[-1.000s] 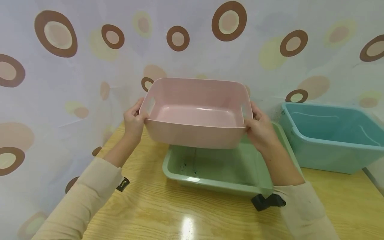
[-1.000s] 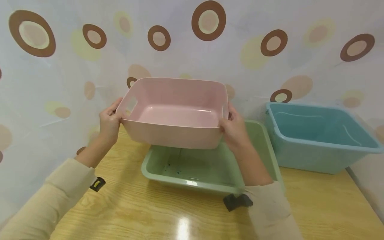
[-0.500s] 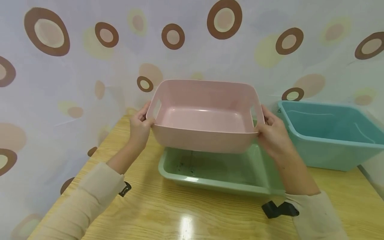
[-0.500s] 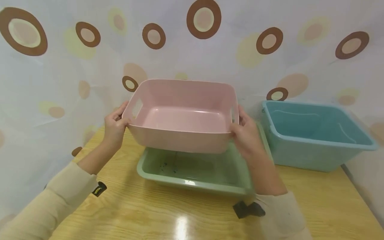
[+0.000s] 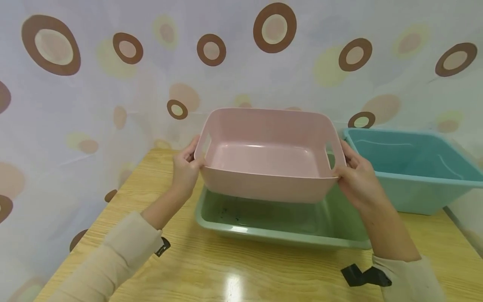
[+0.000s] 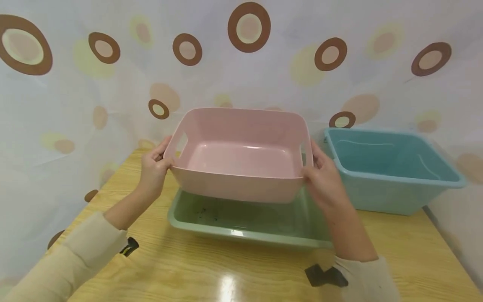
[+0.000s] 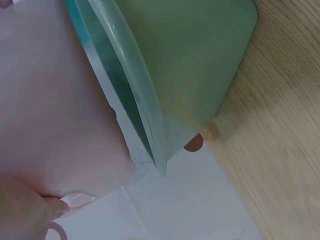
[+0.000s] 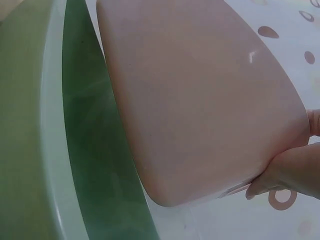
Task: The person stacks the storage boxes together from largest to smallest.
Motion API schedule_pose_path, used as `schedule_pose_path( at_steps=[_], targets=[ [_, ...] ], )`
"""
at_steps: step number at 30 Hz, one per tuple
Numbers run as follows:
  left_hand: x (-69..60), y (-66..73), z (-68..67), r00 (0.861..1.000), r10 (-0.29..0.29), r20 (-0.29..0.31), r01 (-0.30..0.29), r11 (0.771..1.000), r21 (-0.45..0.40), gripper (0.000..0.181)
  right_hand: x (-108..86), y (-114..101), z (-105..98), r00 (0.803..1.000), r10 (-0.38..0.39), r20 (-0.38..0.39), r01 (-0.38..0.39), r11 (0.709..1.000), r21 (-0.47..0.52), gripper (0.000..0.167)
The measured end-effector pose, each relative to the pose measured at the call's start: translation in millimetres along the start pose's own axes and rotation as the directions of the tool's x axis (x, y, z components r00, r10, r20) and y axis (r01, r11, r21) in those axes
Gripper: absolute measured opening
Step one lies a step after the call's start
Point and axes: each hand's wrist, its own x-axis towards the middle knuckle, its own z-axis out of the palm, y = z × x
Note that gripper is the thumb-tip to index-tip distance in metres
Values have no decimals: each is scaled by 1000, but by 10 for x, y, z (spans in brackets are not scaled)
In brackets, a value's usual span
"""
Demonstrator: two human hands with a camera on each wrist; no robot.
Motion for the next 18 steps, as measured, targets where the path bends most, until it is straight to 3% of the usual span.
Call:
schedule_pose_path(
  at_steps=[7, 18],
  targets=[
    [-47, -41, 96, 999, -18, 39, 18, 1000, -10, 73, -102, 35, -134, 1000, -10, 18, 10, 1000, -7, 83],
    [-106, -157, 184, 998, -51, 46, 50, 998, 28, 73, -219, 153, -248, 1000, -2, -5, 2, 1000, -7, 81]
  ],
)
